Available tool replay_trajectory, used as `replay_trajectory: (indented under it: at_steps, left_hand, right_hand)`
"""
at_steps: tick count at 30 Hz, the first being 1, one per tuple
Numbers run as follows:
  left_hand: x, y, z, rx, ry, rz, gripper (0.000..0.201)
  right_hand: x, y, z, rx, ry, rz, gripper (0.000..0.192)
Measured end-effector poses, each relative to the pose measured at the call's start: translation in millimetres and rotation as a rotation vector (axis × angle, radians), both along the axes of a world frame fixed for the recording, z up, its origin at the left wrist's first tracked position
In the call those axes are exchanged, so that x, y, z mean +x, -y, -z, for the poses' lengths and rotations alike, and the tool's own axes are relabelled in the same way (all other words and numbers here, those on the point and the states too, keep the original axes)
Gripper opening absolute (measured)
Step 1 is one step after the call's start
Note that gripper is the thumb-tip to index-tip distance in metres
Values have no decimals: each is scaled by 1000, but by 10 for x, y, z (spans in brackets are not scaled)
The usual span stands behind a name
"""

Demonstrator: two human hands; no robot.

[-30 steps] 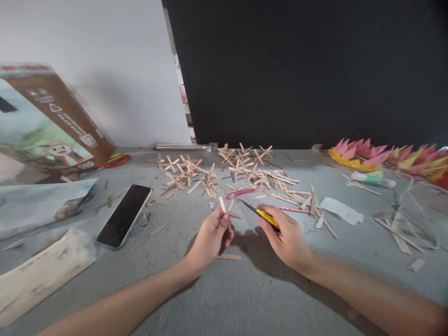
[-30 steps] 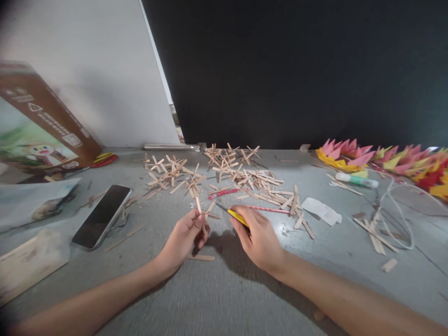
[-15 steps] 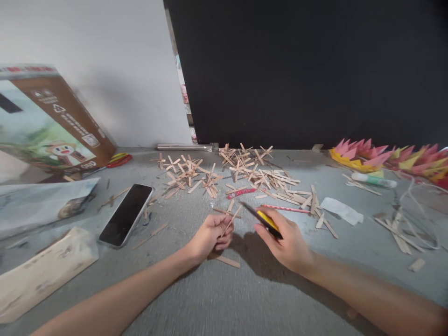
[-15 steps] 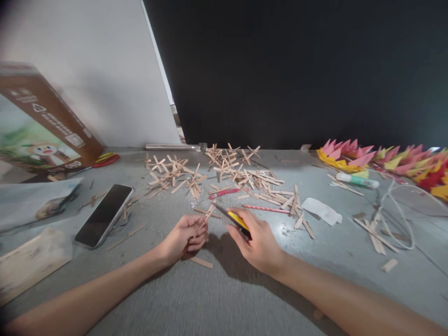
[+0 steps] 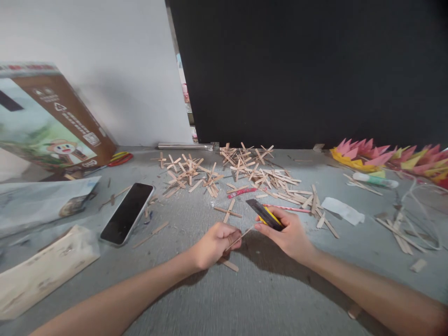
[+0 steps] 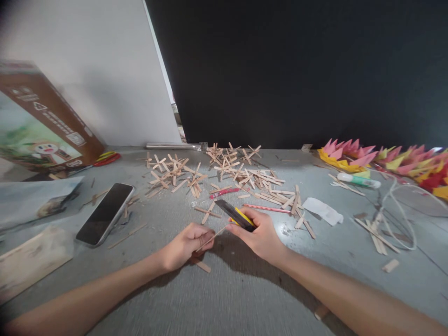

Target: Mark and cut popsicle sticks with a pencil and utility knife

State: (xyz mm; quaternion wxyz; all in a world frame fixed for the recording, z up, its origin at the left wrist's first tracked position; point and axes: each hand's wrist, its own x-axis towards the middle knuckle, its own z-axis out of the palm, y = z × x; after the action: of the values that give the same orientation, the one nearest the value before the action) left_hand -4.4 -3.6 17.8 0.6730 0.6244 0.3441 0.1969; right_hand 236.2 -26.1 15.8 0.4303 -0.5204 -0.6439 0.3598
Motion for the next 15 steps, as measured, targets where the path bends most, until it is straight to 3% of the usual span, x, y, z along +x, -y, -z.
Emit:
replay_trajectory:
  at_steps: [5,9,15]
  left_hand:
    - [13,34,38,60,-25,14,72]
    - [25,72,44,95,-8,-70,60]
    - [32,142,-31,359,-219,-113,38]
  right_hand:
    - [14,-5,27,-37,41,-68,33]
    - [13,-46,54,-41,13,28,37]
    - [-7,-67,27,-27,37,54,35]
